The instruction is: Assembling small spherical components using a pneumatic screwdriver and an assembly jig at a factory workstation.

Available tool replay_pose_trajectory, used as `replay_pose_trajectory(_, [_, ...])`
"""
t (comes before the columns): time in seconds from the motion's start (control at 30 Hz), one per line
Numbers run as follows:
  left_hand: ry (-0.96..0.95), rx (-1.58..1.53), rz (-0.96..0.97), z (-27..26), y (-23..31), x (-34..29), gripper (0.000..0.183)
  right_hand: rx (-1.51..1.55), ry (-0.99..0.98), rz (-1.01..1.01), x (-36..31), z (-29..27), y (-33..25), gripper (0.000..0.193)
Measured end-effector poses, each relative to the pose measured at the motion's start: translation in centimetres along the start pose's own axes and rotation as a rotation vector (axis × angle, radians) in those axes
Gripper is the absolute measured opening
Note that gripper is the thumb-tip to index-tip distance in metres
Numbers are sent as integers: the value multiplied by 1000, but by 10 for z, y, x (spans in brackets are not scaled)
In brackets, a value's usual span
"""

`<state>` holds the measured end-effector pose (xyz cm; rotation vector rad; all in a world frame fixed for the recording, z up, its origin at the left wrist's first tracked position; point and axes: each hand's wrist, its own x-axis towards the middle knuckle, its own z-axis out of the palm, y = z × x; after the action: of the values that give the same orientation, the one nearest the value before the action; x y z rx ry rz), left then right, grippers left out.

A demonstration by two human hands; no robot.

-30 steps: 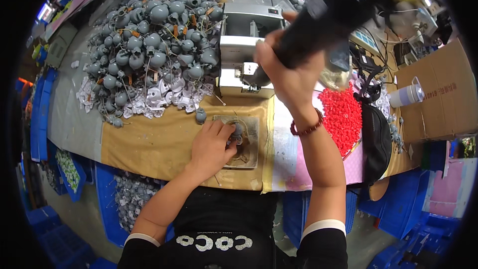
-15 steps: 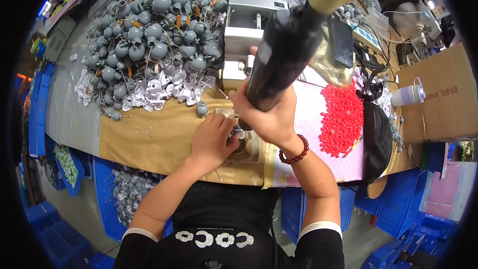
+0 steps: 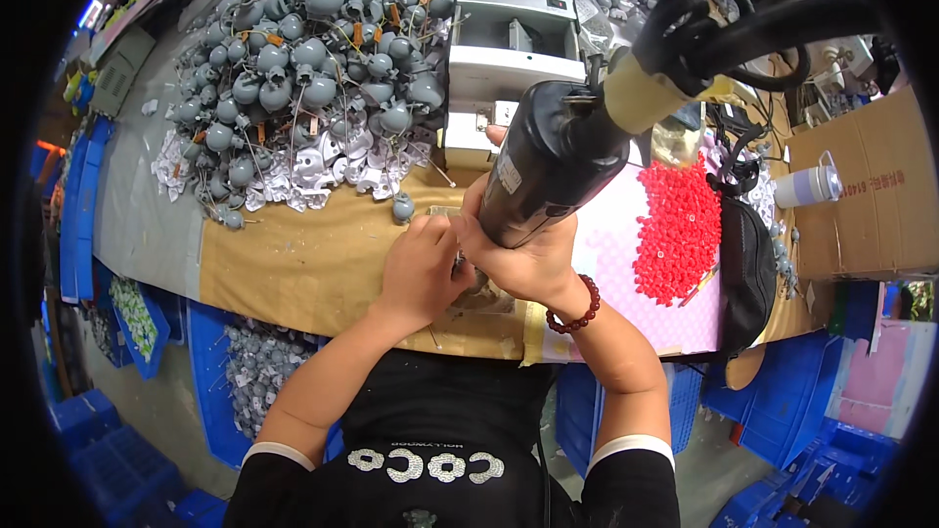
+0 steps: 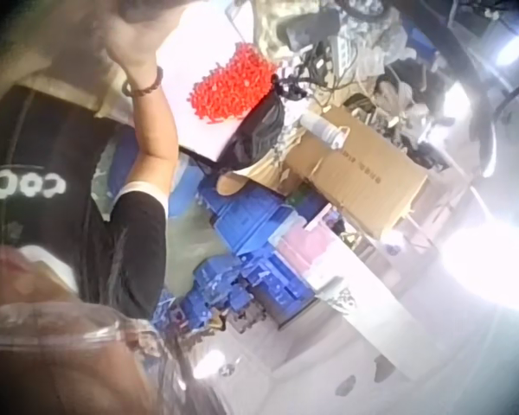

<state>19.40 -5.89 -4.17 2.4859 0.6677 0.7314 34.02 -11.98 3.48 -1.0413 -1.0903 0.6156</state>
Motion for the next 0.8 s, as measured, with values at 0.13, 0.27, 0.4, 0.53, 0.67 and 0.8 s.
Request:
replay_pose_trajectory(0.13, [-35,-42,29,-6,1,5,34,-236,-177,-153,0,-9,3,72])
replay_pose_trajectory(0.27, [-46,-63,8,-7,1,5,35,-303,-187,-165,-11,-9,12,61])
replay_pose_trajectory(0.4, [-11,-73,31,-6,1,4,35,-250,-158,-110,-17,-9,14,56])
replay_pose_trajectory(0.53, [21,-72,44,-2,-1,4,36,-213,-142,-114,-19,-7,17,50])
replay_pose_trajectory(0.67, [69,-83,57,2,-2,3,38,-341,-259,-289,-12,-9,18,68])
replay_pose_trajectory(0.8, [66,-101,44,3,-1,3,40,-478,-273,-345,-6,-6,7,68])
